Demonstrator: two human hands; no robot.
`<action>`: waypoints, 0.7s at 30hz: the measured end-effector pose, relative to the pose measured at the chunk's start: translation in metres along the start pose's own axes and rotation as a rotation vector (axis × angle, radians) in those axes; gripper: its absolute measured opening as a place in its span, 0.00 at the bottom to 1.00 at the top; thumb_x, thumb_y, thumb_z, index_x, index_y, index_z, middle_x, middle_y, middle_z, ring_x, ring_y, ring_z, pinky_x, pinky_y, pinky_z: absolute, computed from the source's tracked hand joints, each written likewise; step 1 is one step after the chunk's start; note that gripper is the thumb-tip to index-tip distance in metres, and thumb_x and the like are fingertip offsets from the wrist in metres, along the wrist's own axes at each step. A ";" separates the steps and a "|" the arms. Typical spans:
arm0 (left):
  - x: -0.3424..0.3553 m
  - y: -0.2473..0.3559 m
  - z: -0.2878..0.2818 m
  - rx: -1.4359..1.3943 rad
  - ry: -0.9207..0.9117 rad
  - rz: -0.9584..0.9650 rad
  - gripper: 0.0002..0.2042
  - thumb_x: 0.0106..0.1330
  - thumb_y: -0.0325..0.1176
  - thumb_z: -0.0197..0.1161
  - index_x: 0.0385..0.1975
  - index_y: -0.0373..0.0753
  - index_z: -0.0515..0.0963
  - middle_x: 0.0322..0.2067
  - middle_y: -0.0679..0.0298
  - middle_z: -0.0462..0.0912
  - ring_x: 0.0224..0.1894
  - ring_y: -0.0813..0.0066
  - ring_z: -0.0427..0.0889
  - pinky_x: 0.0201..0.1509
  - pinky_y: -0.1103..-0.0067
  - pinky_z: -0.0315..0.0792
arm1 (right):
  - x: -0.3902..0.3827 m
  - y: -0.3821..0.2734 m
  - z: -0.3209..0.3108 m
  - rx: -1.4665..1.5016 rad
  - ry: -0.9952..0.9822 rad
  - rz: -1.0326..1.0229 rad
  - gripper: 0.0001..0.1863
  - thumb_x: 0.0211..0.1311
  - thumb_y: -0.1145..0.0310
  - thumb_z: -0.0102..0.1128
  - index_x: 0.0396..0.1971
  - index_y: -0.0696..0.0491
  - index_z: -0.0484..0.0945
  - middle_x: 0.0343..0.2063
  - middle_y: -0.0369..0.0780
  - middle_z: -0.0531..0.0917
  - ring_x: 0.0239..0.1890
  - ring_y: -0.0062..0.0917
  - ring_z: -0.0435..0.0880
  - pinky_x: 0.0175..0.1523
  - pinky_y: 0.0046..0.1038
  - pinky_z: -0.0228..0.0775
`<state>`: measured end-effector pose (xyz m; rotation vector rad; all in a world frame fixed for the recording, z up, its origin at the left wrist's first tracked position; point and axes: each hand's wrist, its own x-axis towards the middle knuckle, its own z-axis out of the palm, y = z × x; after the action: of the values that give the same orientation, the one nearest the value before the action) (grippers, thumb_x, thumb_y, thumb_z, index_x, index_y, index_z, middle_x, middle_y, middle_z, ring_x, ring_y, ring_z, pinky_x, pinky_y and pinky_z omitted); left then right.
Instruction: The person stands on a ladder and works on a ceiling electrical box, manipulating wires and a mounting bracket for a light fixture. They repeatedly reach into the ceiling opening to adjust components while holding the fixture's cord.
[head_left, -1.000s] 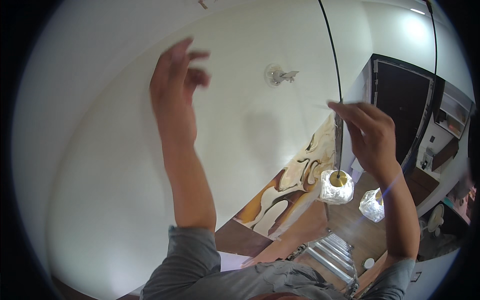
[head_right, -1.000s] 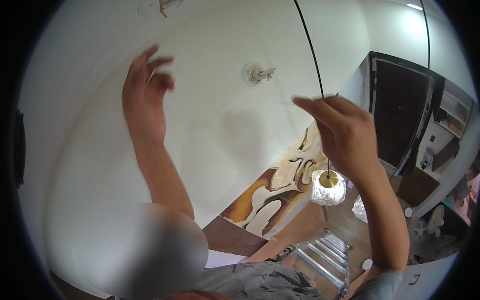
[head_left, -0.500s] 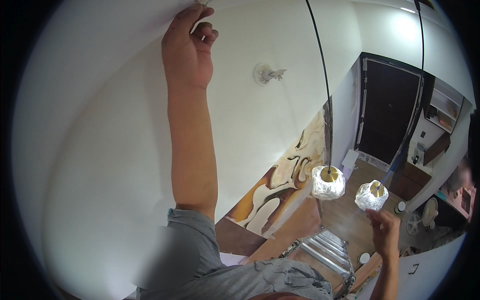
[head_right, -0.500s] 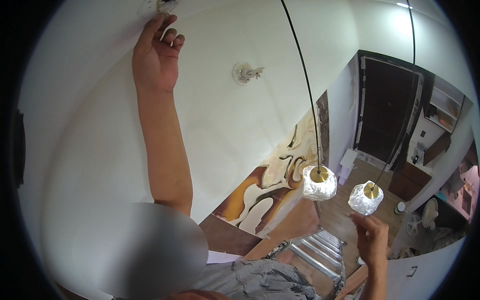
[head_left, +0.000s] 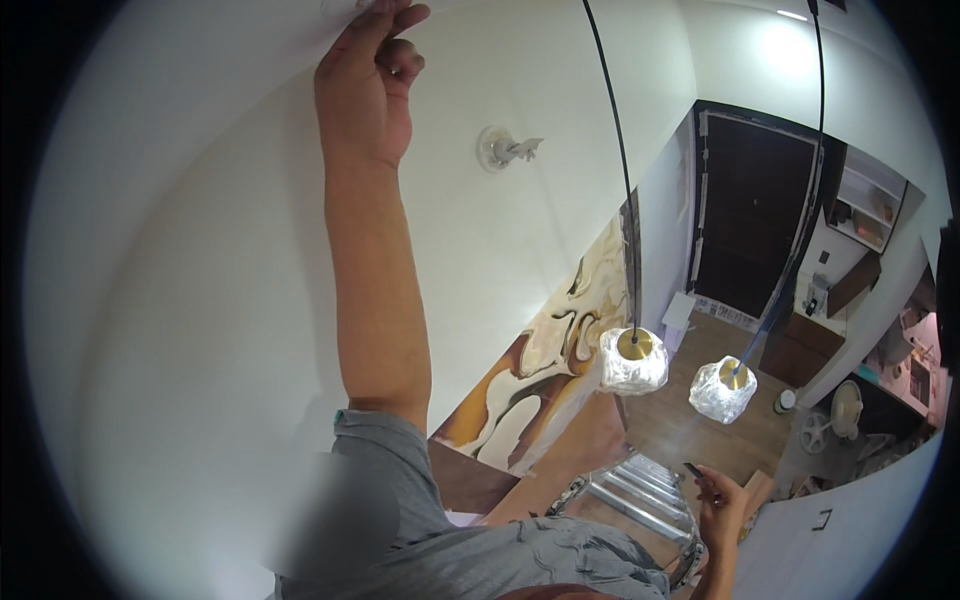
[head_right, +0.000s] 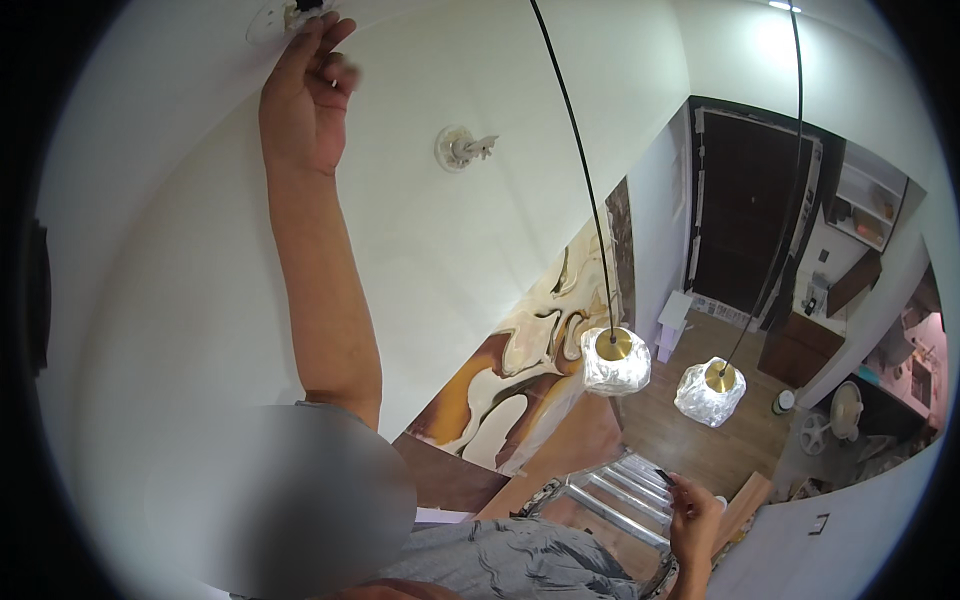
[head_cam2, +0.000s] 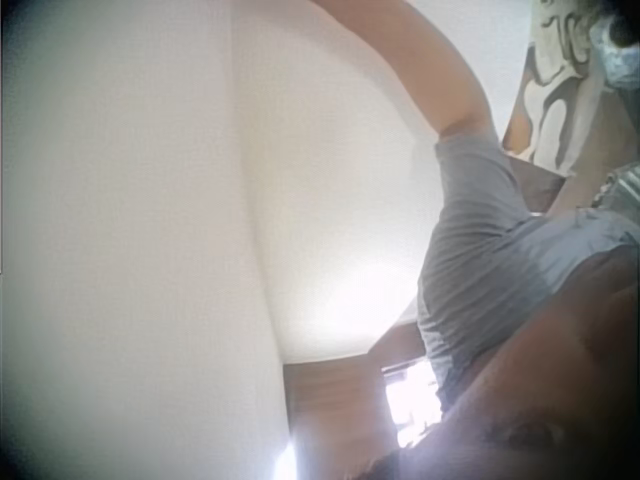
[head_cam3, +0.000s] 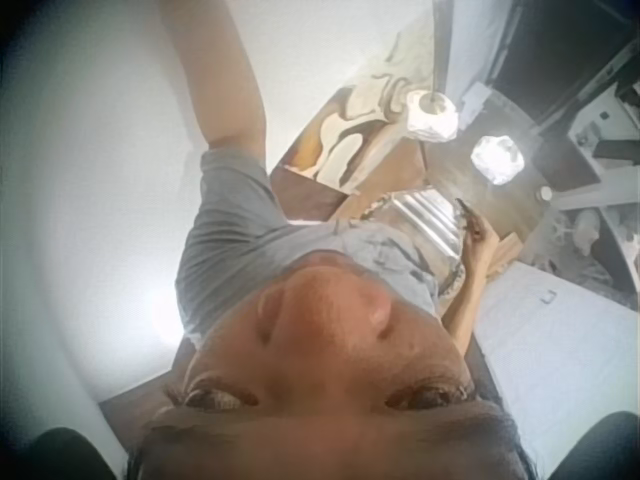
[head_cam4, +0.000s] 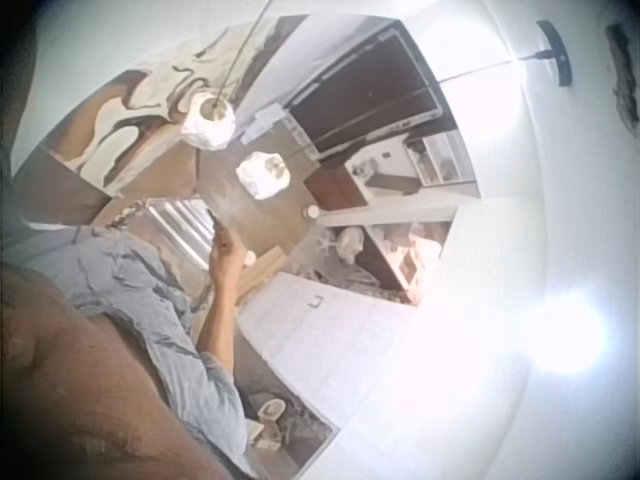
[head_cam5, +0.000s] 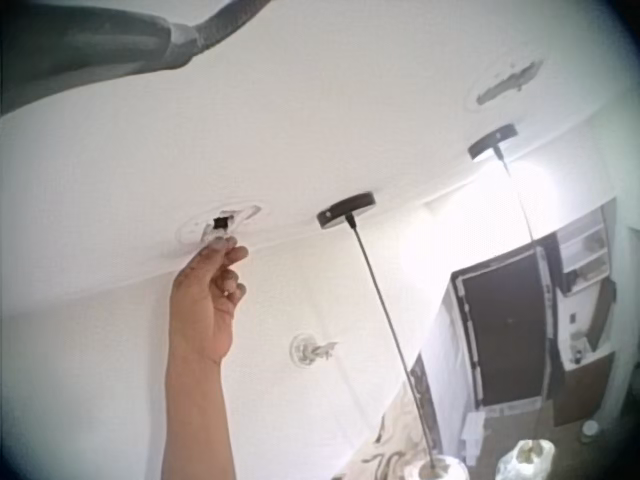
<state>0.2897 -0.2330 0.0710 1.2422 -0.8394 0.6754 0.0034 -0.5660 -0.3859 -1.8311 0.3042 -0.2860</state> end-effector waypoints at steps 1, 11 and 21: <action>0.001 -0.001 0.003 -0.006 0.011 -0.006 0.14 0.71 0.37 0.65 0.47 0.32 0.81 0.44 0.57 0.84 0.29 0.80 0.70 0.38 0.81 0.67 | 0.003 0.004 -0.001 0.003 0.020 -0.012 0.12 0.66 0.83 0.61 0.46 0.59 0.87 0.32 0.42 0.88 0.32 0.21 0.86 0.36 0.23 0.77; -0.014 -0.008 0.023 0.175 0.151 -0.056 0.14 0.71 0.38 0.64 0.45 0.32 0.82 0.40 0.57 0.86 0.27 0.80 0.71 0.35 0.81 0.66 | 0.010 0.016 0.008 0.031 0.057 -0.037 0.14 0.64 0.86 0.61 0.47 0.59 0.87 0.31 0.41 0.88 0.32 0.19 0.84 0.36 0.22 0.75; -0.005 -0.007 0.017 0.303 0.099 0.154 0.15 0.73 0.35 0.66 0.51 0.32 0.81 0.43 0.58 0.85 0.28 0.81 0.71 0.36 0.81 0.65 | -0.001 0.014 0.004 -0.038 -0.005 -0.034 0.12 0.68 0.83 0.59 0.47 0.61 0.86 0.34 0.43 0.88 0.35 0.22 0.87 0.38 0.23 0.80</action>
<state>0.2899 -0.2514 0.0643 1.4106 -0.7739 1.0089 0.0028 -0.5656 -0.4004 -1.8750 0.2773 -0.3012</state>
